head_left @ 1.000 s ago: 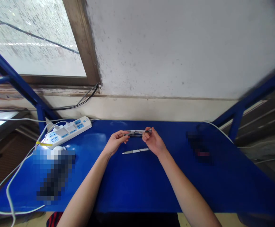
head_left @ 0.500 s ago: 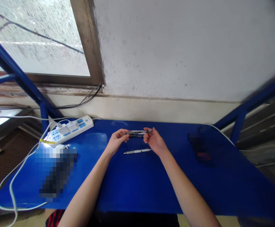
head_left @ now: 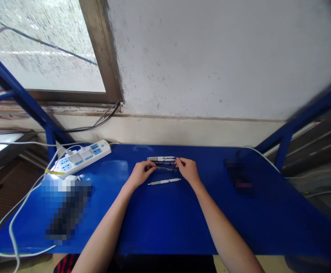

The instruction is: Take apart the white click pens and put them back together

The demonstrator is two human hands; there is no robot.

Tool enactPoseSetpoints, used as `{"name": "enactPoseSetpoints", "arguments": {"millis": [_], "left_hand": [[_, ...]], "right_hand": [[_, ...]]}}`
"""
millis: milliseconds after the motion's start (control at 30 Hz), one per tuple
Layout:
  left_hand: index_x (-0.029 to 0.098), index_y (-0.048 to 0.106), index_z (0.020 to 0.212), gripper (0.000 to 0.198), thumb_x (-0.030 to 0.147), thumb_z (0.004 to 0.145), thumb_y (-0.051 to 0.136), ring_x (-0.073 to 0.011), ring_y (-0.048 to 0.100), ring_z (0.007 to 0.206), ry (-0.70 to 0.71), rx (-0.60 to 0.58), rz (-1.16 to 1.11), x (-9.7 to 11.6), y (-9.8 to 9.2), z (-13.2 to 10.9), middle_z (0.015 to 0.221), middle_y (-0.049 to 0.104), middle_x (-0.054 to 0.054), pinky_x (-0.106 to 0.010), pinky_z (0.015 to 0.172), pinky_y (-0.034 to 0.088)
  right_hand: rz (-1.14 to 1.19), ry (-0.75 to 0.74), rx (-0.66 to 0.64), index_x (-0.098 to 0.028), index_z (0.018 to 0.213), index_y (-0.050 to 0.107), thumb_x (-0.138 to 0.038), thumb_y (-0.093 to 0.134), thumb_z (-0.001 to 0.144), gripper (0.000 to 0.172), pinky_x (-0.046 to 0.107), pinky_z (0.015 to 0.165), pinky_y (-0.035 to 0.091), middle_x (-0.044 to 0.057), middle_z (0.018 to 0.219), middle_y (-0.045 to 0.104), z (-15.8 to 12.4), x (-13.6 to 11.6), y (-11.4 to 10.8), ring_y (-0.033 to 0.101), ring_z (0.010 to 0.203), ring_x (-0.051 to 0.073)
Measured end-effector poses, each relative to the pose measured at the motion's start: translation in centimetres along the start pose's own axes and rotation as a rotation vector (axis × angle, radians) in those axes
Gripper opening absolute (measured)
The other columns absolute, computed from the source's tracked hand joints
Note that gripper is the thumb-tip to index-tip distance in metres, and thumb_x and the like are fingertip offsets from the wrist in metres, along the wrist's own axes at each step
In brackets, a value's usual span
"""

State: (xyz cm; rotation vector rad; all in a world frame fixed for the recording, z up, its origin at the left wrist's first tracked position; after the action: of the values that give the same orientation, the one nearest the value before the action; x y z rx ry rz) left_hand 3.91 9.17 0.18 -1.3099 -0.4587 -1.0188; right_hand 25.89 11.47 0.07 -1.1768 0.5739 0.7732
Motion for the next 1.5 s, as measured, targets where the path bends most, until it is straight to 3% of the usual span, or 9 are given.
{"name": "enactPoseSetpoints", "arguments": {"millis": [333,700,1000,1233,1300,1400,1500], "left_hand": [[0.019,0.068,0.087,0.008,0.021,0.084,0.061,-0.019,0.059,0.087,0.093,-0.029,0.202,-0.1,0.6,0.0,0.092,0.068,-0.005,-0.029,0.078,0.045],[0.019,0.067,0.088,0.009,0.019,0.085,0.059,-0.0189,0.059,0.088,0.144,-0.027,0.258,-0.1,0.7,0.1,0.091,0.065,-0.006,-0.03,0.078,0.046],[0.018,0.066,0.091,0.009,0.019,0.086,0.058,-0.0188,0.058,0.087,0.161,0.002,0.307,-0.2,0.5,0.0,0.09,0.063,-0.006,-0.031,0.079,0.047],[0.019,0.064,0.094,0.014,0.024,0.09,0.052,-0.0202,0.056,0.093,0.168,0.109,0.409,1.8,-0.3,-0.3,0.094,0.061,-0.007,-0.032,0.084,0.045],[0.019,0.064,0.087,0.018,0.027,0.092,0.049,-0.0188,0.058,0.088,0.155,0.06,0.395,2.4,-0.1,-0.4,0.089,0.061,-0.006,-0.029,0.078,0.045],[0.02,0.062,0.076,0.027,0.037,0.092,0.049,-0.0162,0.058,0.073,0.124,-0.125,0.362,2.9,1.2,-0.7,0.077,0.062,-0.003,-0.026,0.065,0.041],[0.021,0.061,0.076,0.028,0.047,0.084,0.058,-0.016,0.057,0.067,0.113,-0.224,0.361,3.4,2.0,-1.1,0.073,0.063,-0.001,-0.026,0.061,0.037]], "right_hand": [[-0.131,-0.005,0.171,-0.018,0.058,0.059,-0.037,0.043,0.089,0.04,0.026,0.056,0.032,0.003,0.053,0.059,0.1,0.9,-0.7,0.05,0.051,0.015],[-0.146,-0.052,0.242,-0.021,0.053,0.038,-0.033,0.043,0.089,0.038,0.028,0.054,0.023,-0.002,0.049,0.04,-0.2,0.6,-0.1,0.034,0.048,0.012],[-0.105,-0.035,0.251,-0.021,0.054,0.031,-0.032,0.044,0.089,0.038,0.028,0.053,0.021,-0.004,0.048,0.033,-0.2,0.9,-0.1,0.031,0.046,0.011],[-0.141,-0.019,0.246,-0.021,0.052,0.037,-0.032,0.044,0.088,0.038,0.028,0.053,0.021,-0.003,0.048,0.037,-0.1,0.8,-0.1,0.032,0.048,0.012],[-0.142,-0.015,0.241,-0.021,0.052,0.039,-0.033,0.044,0.088,0.038,0.028,0.053,0.022,-0.003,0.048,0.039,-0.1,0.9,0.0,0.033,0.048,0.012],[-0.138,-0.012,0.232,-0.021,0.053,0.044,-0.034,0.043,0.088,0.038,0.027,0.053,0.025,-0.002,0.048,0.044,-0.2,1.0,-0.1,0.037,0.049,0.012],[-0.115,0.001,0.225,-0.02,0.055,0.051,-0.035,0.042,0.088,0.037,0.026,0.054,0.029,0.0,0.051,0.051,-0.3,1.3,-0.2,0.041,0.051,0.013]]}}
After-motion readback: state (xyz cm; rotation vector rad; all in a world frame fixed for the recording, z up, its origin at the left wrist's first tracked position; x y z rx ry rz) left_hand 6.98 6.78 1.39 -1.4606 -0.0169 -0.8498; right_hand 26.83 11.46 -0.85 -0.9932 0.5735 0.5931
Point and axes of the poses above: each hand's wrist, its own z-axis towards the middle knuckle, its own y-axis out of the palm, x = y × z, the point moved 8 cm from there along z, towards the middle knuckle
